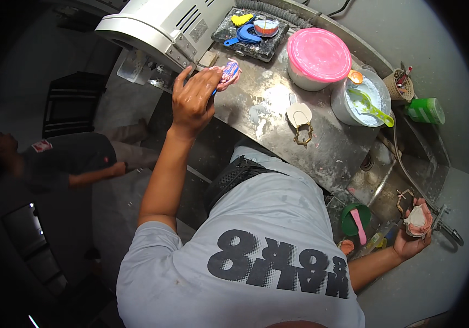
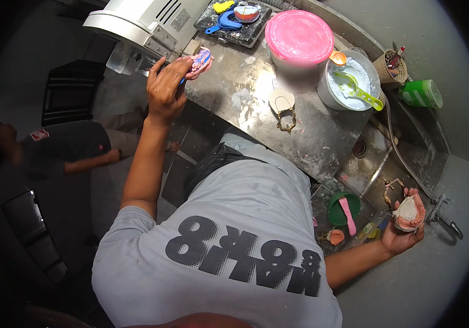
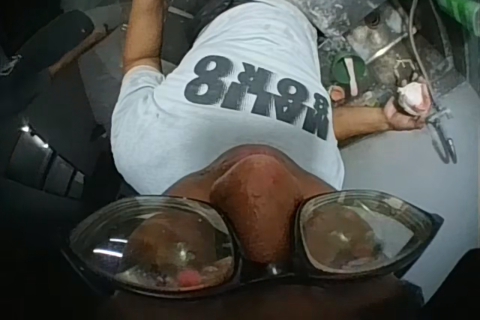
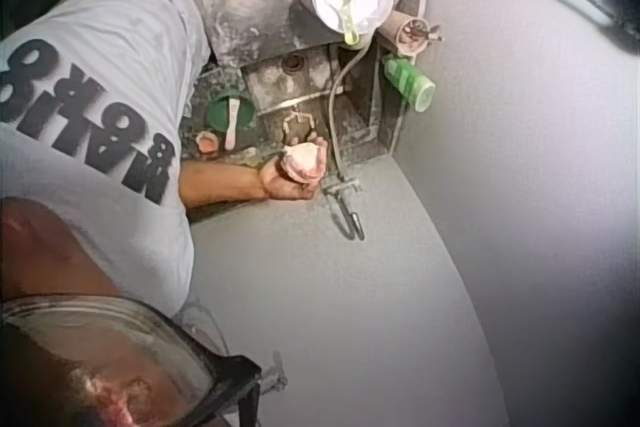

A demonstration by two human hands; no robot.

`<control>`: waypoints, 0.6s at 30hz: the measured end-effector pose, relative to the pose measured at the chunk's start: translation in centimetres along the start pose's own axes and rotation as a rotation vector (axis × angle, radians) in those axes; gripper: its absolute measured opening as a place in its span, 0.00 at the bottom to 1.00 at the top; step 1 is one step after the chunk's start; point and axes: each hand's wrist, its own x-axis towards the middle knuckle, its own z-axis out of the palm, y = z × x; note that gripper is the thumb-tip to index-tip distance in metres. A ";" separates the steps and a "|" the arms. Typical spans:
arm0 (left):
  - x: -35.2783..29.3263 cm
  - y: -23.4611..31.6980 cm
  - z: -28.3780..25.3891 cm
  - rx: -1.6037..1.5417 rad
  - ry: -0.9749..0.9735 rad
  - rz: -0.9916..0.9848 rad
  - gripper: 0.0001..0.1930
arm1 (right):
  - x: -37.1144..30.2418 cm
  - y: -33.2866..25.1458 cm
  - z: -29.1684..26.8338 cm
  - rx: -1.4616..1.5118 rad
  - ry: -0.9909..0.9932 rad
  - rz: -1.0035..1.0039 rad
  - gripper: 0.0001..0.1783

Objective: The person mixes paste in a bowl with a spatula, applies the mixture onto a dental impression tray, washes the bowl and spatula in the sink, and separates the dental cast from the impression tray under running water.

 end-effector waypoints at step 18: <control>-17.1 -2.7 11.4 -1.930 0.659 -1.870 0.19 | 1.2 0.7 4.5 -0.002 -0.080 0.064 0.35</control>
